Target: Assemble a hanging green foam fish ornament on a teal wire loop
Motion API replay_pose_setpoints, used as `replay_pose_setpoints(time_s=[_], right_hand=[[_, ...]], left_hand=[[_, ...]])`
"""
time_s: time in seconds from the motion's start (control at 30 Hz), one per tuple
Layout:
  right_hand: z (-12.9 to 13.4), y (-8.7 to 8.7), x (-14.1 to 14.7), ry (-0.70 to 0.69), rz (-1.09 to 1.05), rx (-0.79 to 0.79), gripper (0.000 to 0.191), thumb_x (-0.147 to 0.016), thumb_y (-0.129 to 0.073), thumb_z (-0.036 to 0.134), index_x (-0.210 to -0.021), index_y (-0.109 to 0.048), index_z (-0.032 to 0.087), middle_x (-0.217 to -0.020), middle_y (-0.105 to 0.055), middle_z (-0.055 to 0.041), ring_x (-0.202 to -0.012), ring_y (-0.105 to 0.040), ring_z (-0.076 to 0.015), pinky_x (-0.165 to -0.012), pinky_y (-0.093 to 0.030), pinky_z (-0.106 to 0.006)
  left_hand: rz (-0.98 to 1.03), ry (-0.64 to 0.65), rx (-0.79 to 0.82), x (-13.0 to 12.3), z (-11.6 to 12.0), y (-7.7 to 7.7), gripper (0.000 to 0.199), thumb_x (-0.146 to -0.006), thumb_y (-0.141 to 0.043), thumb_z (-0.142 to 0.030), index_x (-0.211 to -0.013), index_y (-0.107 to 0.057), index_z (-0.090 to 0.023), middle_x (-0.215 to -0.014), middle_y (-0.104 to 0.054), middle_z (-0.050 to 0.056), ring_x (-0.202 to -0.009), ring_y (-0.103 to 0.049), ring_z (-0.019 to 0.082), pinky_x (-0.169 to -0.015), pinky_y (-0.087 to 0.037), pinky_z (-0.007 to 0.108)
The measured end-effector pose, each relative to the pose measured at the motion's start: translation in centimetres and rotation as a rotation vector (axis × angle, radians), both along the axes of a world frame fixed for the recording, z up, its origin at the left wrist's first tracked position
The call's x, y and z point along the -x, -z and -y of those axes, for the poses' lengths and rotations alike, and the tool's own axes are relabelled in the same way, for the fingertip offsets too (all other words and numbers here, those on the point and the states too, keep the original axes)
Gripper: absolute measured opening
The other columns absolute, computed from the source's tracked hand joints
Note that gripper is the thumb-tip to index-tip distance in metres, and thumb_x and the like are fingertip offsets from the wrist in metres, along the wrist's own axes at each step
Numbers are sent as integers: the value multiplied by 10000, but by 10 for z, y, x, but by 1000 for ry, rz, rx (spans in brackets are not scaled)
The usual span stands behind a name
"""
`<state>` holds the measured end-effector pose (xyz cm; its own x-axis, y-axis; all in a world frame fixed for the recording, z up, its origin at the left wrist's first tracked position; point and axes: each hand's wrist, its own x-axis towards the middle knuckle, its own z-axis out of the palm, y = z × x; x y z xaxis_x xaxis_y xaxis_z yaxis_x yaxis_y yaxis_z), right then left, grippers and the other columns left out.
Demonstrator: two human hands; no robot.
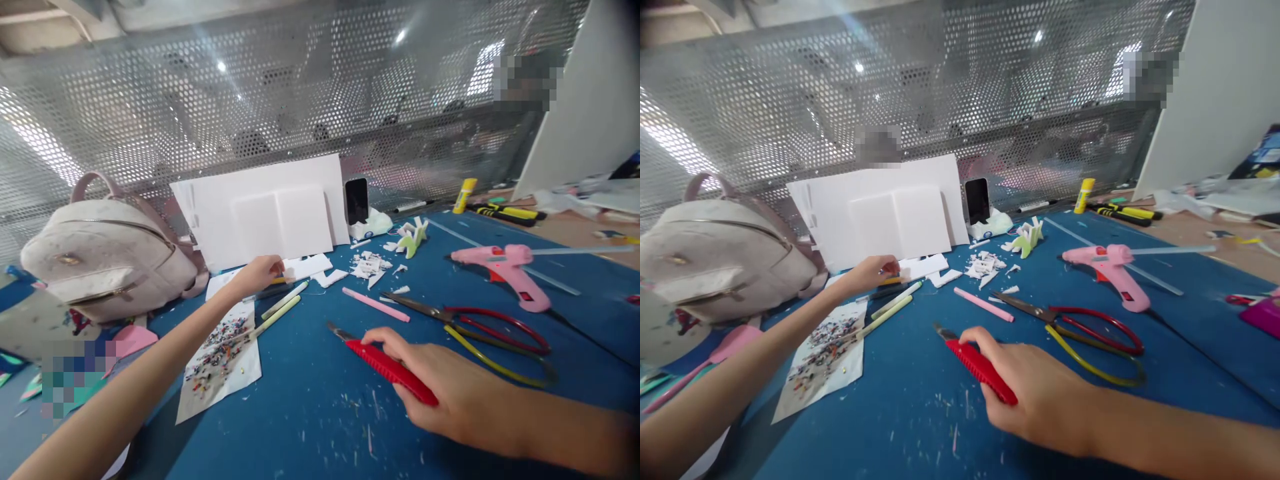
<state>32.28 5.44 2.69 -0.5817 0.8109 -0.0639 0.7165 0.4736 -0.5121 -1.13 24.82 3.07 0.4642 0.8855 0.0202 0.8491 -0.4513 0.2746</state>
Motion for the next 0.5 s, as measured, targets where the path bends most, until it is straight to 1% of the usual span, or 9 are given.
replay_pose_setpoints(time_s=[0.1,0.23,0.37,0.5], right_hand=[[6,16,-5,-19,-91,-121,515,-861,-476,229,-1370,-400,264,-819,-699,-27,-669,-656,-246,-601,-423,-340],[9,24,-7,-39,-154,-167,510,-865,-462,226,-1366,-394,293,-817,-698,-5,-659,-650,-233,-601,-428,-338],[11,26,-6,-2,-188,-189,500,-849,-466,236,-1343,-421,297,-842,-712,-6,-665,-656,-234,-613,-436,-349],[10,27,-5,1,-186,-173,494,-854,-452,254,-1341,-412,321,-857,-722,3,-651,-658,-233,-601,-437,-353]], left_hand=[[-8,-7,30,16,9,-1,220,-966,-617,-321,-1103,-648,-150,-1084,-683,70,-928,-676,198,-835,-574,405],[-2,-19,52,27,22,-1,200,-963,-623,-315,-1063,-657,-145,-1045,-692,61,-915,-679,194,-837,-573,404],[14,-28,41,26,32,0,187,-961,-626,-318,-1011,-665,-142,-996,-698,51,-889,-680,186,-829,-569,396],[32,-23,16,18,43,1,214,-982,-582,-344,-977,-673,-149,-942,-703,41,-854,-677,179,-810,-557,377]])
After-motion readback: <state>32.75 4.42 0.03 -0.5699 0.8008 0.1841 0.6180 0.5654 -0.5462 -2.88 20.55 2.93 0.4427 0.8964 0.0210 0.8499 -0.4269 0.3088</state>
